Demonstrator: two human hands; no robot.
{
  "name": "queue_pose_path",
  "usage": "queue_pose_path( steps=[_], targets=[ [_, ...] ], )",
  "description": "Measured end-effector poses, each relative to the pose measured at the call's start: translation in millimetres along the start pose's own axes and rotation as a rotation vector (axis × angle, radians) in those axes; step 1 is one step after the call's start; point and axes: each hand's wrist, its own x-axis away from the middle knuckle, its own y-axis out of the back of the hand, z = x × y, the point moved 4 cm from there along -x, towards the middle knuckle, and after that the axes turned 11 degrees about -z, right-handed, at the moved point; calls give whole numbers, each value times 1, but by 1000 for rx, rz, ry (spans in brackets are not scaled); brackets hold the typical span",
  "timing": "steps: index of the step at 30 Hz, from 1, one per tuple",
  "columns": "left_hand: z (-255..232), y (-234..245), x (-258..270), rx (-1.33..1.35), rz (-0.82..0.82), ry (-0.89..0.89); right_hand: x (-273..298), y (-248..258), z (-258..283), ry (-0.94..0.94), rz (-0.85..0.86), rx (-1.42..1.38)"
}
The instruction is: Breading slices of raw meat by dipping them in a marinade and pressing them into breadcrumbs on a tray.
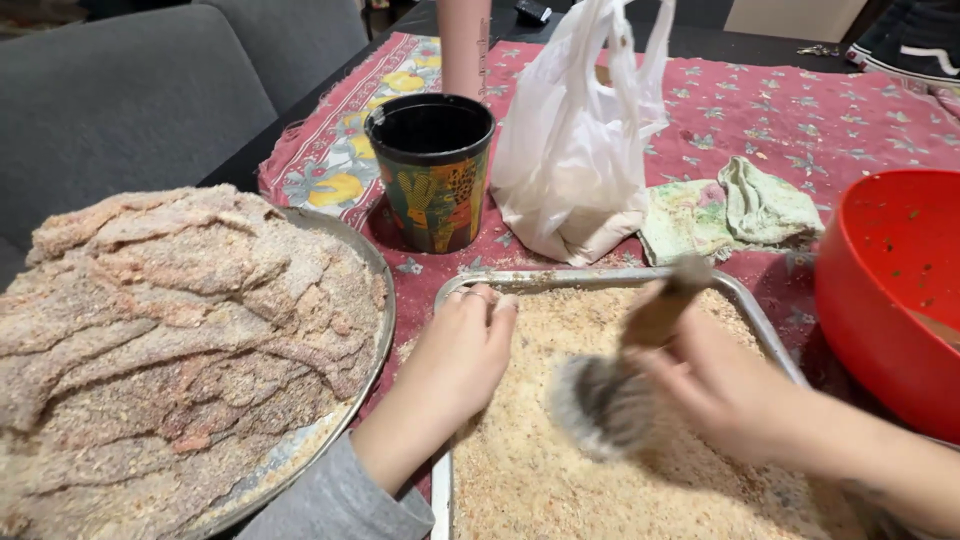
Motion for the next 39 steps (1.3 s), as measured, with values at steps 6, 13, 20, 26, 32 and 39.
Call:
queue_pose_path(
  steps=[6, 13, 20, 26, 32, 39],
  targets=[
    [-7, 2, 11, -129, 127, 20, 0, 43, -49, -199, -250, 135],
    [-2, -17, 9, -101, 166, -59, -7, 52, -5, -535, -215, 523],
    [-29, 1, 15, 49, 413, 215, 9, 50, 0, -687, 162, 921],
    [2, -16, 7, 271, 390, 117, 10, 1, -6, -476, 294, 294],
    [-9, -4, 0, 467, 274, 93, 2, -17, -38, 83, 223, 63],
    [-15, 7, -6, 612, 151, 62, -9, 0, -28, -364, 286, 289]
  ],
)
